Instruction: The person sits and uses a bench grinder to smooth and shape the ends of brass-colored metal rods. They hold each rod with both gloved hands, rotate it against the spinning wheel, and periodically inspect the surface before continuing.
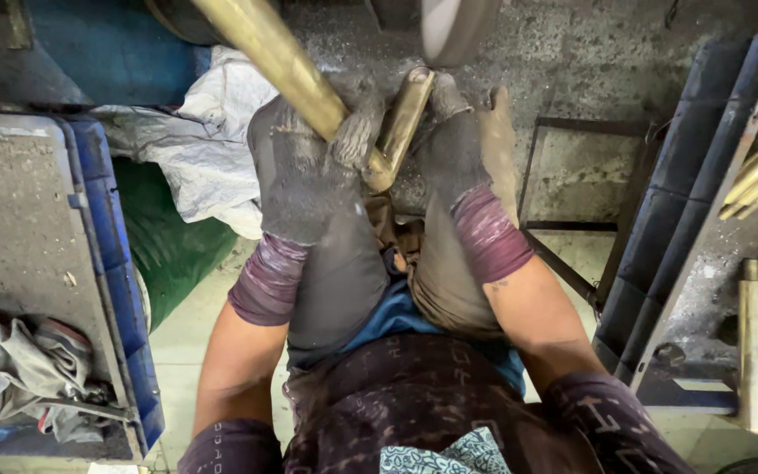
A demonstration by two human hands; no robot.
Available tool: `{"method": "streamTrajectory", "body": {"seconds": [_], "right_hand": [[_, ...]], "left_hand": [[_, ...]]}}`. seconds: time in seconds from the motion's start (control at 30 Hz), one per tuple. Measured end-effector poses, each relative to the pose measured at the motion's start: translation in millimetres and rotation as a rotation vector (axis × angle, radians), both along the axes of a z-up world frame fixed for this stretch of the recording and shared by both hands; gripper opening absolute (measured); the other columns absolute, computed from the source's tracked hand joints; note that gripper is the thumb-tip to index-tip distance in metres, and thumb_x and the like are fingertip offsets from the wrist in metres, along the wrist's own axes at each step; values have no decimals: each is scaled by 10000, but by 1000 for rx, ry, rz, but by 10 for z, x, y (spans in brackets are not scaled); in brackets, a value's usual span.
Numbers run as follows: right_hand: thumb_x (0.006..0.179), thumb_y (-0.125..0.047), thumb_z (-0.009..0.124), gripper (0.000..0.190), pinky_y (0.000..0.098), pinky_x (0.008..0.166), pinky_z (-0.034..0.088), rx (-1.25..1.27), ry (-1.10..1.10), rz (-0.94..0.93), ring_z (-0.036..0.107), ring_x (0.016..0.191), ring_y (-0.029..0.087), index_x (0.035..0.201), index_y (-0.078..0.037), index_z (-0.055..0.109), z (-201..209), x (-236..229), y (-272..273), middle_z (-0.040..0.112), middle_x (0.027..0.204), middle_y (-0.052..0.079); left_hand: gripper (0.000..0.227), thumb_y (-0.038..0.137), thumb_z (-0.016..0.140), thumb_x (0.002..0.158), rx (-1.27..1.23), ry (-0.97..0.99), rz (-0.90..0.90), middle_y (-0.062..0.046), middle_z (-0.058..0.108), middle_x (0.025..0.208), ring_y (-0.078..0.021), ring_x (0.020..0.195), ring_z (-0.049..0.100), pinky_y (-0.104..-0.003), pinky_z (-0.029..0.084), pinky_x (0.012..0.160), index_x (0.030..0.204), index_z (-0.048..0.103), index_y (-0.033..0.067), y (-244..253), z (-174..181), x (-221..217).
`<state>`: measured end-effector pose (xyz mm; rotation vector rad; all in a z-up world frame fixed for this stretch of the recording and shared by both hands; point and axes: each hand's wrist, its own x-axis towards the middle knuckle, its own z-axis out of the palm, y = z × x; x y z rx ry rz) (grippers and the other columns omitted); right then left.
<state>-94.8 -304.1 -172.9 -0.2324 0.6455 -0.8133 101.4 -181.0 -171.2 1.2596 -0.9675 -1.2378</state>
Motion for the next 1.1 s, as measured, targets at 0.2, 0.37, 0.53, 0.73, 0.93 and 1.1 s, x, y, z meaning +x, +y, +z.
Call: {"method": "streamTrajectory", "body": {"seconds": [0.2, 0.37, 0.53, 0.73, 0.93, 1.1], "right_hand": [[1113, -279, 493, 429, 516, 1205, 441, 194, 170, -182, 556, 1301, 345, 1430, 10, 477, 66, 129, -12, 545, 1401, 194], [1031, -332, 532, 479, 510, 1125, 479, 416, 111, -212, 597, 1233, 333, 1405, -34, 494, 162, 241, -73, 597, 1351, 165], [1045, -297, 539, 420, 490, 1071, 510, 405, 51, -243, 622, 1172, 310, 1365, -25, 514, 111, 229, -71, 624, 1282, 152], [1062, -254, 547, 350, 467, 1007, 548, 356, -21, -285, 652, 1100, 283, 1317, -15, 537, -81, 215, -28, 657, 1199, 137], [1096, -228, 507, 331, 448, 1030, 565, 309, -154, -282, 657, 1122, 275, 1320, 14, 532, -185, 213, -4, 659, 1200, 150], [1113, -339, 369, 485, 528, 1040, 554, 493, -169, -249, 603, 1190, 411, 1352, 72, 465, 196, 236, -144, 583, 1262, 271]], "left_hand": [[614, 363, 416, 1161, -38, 861, -110, -184, 329, 1692, -286, 1577, 372, -395, 334, 1335, 1655, 189, 80, -235, 159, 56], [601, 296, 423, 1137, -37, 1209, -40, -185, 359, 1647, -282, 1532, 405, -367, 335, 1312, 1644, 200, 60, -503, 124, 12], [560, 225, 452, 1126, -23, 1104, -14, -170, 411, 1609, -251, 1475, 450, -355, 377, 1251, 1616, 256, 37, -650, -88, 4], [517, 156, 481, 1110, 0, 615, 1, -147, 470, 1565, -208, 1408, 500, -345, 429, 1171, 1583, 320, 24, -692, -180, 61], [480, 86, 510, 1093, 10, -91, 0, -124, 529, 1522, -166, 1340, 549, -334, 481, 1091, 1550, 384, 11, -906, -269, 26], [424, 77, 552, 1056, 107, -373, 29, -109, 620, 1309, -170, 1159, 620, -346, 530, 949, 1476, 517, 40, -1028, -95, -43]]}}
